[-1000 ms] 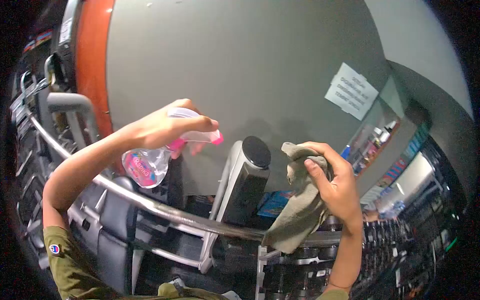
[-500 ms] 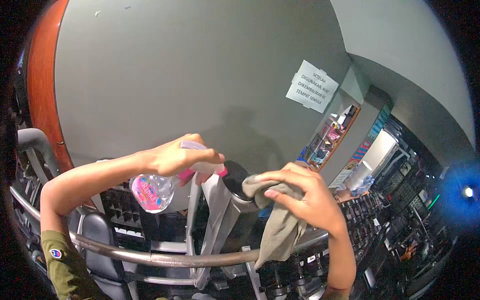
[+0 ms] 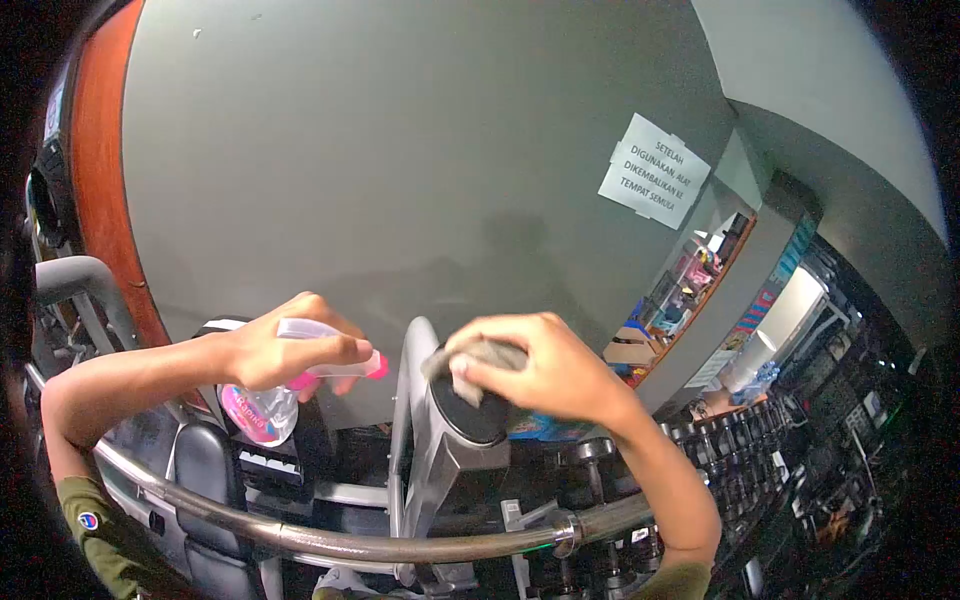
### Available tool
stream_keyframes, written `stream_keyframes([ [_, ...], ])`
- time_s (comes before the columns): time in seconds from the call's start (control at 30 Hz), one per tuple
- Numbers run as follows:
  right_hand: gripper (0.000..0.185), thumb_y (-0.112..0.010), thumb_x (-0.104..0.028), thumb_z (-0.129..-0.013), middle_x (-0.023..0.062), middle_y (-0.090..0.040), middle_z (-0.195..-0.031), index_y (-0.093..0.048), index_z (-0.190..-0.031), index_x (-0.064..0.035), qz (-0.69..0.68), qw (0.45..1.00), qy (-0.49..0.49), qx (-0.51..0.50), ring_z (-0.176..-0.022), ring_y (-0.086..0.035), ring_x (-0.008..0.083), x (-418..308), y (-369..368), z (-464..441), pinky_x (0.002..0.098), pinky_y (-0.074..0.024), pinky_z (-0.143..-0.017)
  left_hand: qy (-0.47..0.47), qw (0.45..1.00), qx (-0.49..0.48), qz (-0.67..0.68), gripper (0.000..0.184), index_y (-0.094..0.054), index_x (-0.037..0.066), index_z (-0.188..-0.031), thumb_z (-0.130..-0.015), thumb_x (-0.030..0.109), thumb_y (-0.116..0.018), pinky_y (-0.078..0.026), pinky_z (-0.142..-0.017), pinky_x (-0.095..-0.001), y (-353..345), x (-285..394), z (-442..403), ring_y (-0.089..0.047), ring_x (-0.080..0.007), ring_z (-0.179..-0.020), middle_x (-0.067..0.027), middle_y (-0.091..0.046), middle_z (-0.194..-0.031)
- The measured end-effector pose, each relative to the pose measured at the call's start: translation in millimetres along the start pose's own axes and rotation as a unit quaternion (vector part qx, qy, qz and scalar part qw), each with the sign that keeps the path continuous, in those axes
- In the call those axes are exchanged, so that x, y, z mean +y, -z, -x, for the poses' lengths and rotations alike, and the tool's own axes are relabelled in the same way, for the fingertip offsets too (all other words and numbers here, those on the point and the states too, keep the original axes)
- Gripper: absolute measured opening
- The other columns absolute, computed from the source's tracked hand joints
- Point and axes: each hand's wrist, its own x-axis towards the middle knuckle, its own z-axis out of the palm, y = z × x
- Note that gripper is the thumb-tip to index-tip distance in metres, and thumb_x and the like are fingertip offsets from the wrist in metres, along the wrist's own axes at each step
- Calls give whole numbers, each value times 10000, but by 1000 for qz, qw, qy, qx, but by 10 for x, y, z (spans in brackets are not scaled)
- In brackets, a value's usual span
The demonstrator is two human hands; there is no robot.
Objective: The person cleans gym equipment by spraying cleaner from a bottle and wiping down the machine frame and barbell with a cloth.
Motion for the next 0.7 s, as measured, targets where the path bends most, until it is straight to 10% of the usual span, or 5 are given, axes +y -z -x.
stream_keyframes([
  [0.3,161,-722,-159,-881,76,-753,-895,-757,-974,-32,32,994,-22,98,-842,-700,163,-183,-87,233,299,-526,-800,-38,995,-93,18,559,-639,-11,-727,-967,470,-486,-484,-545,-345,-1,-176,31,-584,-184,-504,-69,-630,-644],
  [0.7,228,-721,-228,-893,118,-762,-931,-748,-1046,-60,130,975,-151,101,-936,-743,229,-711,-176,430,329,-543,-879,-106,980,-124,118,535,-693,10,-902,-981,478,-446,-467,-558,-326,4,-706,-120,-569,-170,-532,-65,-645,-724],
])
